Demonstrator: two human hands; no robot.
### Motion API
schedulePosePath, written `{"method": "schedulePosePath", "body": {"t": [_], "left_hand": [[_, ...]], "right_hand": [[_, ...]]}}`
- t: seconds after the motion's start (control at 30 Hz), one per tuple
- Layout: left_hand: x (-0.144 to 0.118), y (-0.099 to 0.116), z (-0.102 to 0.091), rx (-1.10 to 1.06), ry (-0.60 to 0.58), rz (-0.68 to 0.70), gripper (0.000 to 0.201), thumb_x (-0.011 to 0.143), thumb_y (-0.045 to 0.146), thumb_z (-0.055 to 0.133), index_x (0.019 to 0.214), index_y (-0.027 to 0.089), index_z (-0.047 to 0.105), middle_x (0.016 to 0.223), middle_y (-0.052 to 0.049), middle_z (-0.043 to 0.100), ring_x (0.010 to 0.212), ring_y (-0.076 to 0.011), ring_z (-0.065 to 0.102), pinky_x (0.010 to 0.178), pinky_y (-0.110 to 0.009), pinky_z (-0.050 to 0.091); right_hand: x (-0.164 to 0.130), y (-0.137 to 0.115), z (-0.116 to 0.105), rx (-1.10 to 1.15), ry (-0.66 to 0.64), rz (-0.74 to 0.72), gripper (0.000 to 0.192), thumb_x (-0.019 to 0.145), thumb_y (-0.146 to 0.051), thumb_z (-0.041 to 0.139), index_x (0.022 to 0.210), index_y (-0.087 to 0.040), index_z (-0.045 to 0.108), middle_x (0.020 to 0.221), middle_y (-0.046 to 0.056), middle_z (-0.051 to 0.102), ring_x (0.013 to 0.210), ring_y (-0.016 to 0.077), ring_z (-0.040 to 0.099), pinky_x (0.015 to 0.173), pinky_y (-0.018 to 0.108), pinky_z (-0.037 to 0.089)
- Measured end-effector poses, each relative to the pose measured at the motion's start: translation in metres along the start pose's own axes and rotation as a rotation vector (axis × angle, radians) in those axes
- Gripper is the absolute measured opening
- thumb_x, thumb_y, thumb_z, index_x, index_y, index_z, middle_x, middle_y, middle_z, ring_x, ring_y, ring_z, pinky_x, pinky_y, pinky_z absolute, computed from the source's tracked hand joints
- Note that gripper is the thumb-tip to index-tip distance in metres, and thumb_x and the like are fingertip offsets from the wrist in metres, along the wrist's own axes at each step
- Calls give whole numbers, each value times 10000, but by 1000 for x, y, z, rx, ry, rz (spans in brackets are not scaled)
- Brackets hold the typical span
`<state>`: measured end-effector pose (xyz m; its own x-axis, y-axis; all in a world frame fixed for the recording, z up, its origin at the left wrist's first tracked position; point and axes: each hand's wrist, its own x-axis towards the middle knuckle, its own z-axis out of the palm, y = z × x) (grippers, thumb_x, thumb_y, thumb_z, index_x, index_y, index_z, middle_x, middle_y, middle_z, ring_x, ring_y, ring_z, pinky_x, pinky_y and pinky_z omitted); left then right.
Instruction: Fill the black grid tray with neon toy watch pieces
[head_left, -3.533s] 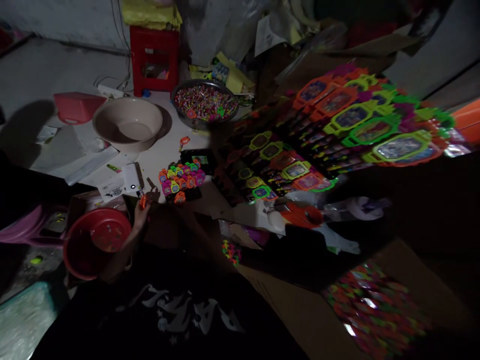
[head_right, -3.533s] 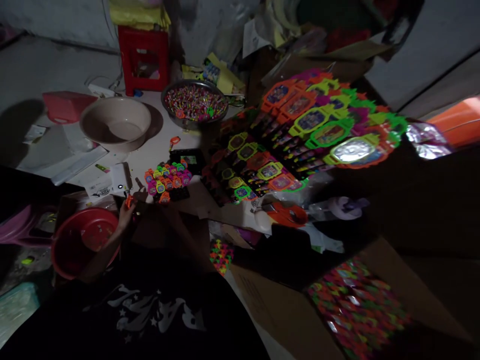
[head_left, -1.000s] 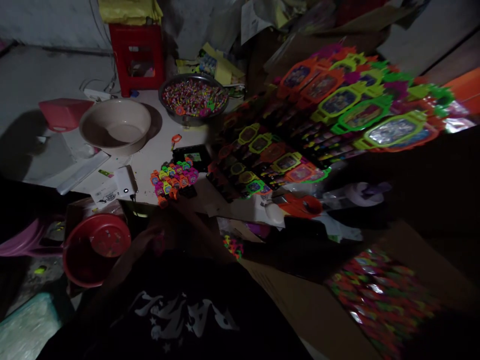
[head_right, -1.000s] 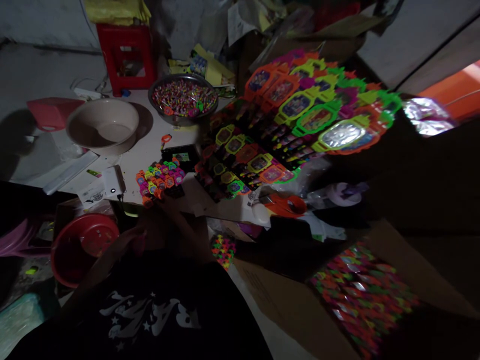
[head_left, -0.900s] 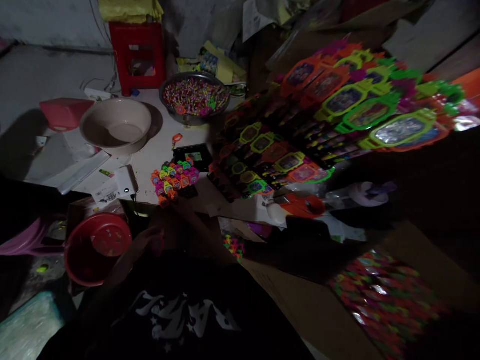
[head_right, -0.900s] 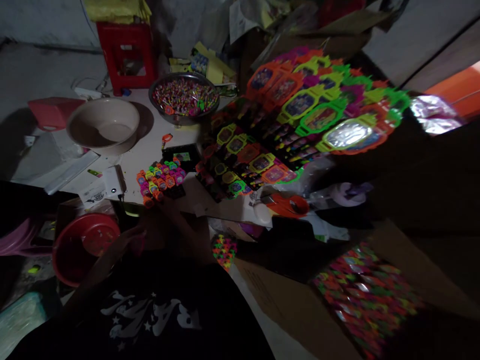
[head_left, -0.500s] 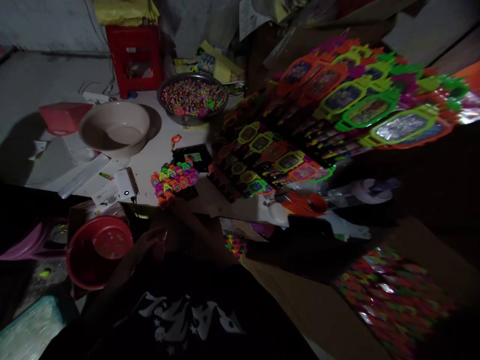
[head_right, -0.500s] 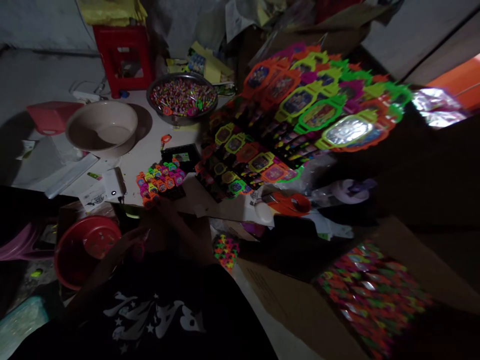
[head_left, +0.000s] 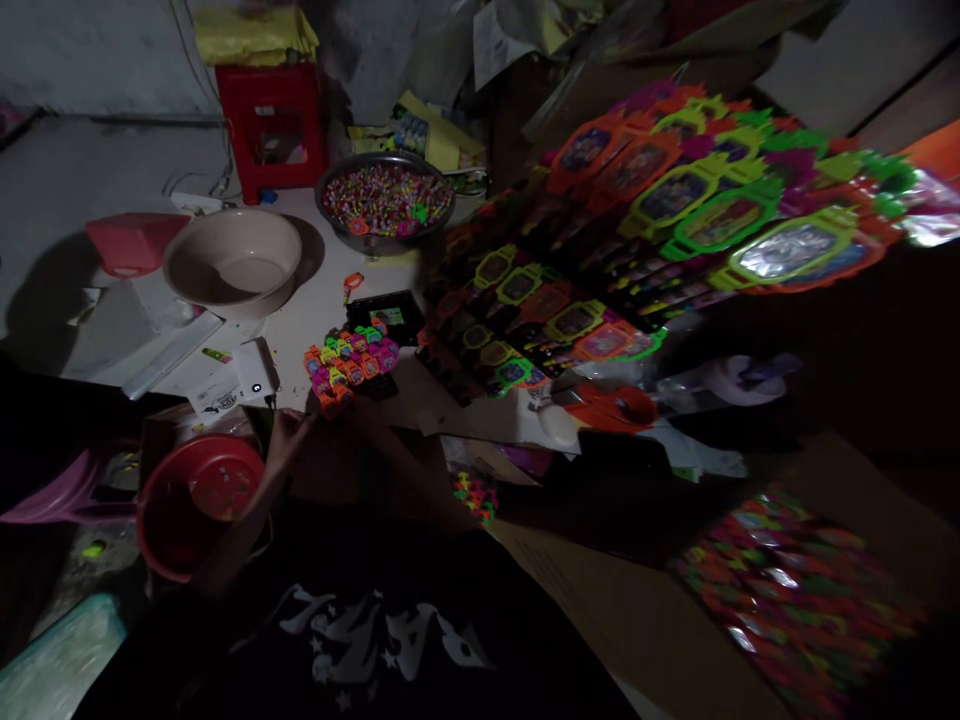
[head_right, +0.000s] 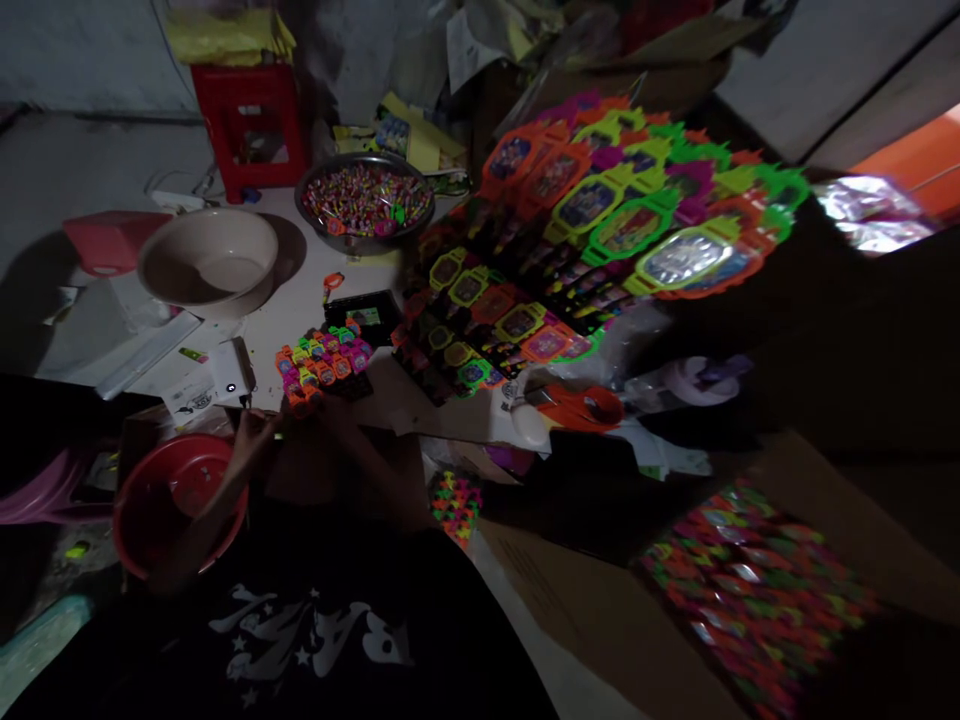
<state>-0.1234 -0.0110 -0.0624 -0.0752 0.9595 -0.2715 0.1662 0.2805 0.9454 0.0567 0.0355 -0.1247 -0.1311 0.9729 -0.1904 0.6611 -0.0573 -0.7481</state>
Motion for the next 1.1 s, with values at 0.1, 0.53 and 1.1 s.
{"method": "schedulePosePath", "body": {"t": [0.1, 0.53, 1.1], "left_hand": [[16, 11, 10, 169, -53, 79, 556, 678, 440, 756, 1153, 215, 572, 715, 20, 607, 655, -145, 562, 632, -248, 406], [32, 11, 0, 444, -183, 254, 370, 762, 413, 686, 1107, 282, 658, 787, 3, 643, 715, -176, 597, 681, -243, 391], [28, 21, 2, 569, -275, 324, 331, 844, 311, 566, 1160, 267, 655, 1207, -5, 650, 1079, -206, 597, 960, -283, 438]], "right_hand": [[-1, -3, -2, 10, 4, -4, 251, 904, -244, 548, 1057, -107, 693, 1049, 132, 712, 958, 250, 658, 824, 293, 482], [1, -4, -8, 95, -4, -104, 242, 862, -159, 554, 1056, -140, 697, 1051, 82, 720, 938, 219, 662, 824, 272, 487], [-6, -25, -10, 48, 26, 2, 249, 921, -220, 541, 1074, -115, 706, 1060, 117, 714, 962, 219, 663, 814, 237, 474]]}}
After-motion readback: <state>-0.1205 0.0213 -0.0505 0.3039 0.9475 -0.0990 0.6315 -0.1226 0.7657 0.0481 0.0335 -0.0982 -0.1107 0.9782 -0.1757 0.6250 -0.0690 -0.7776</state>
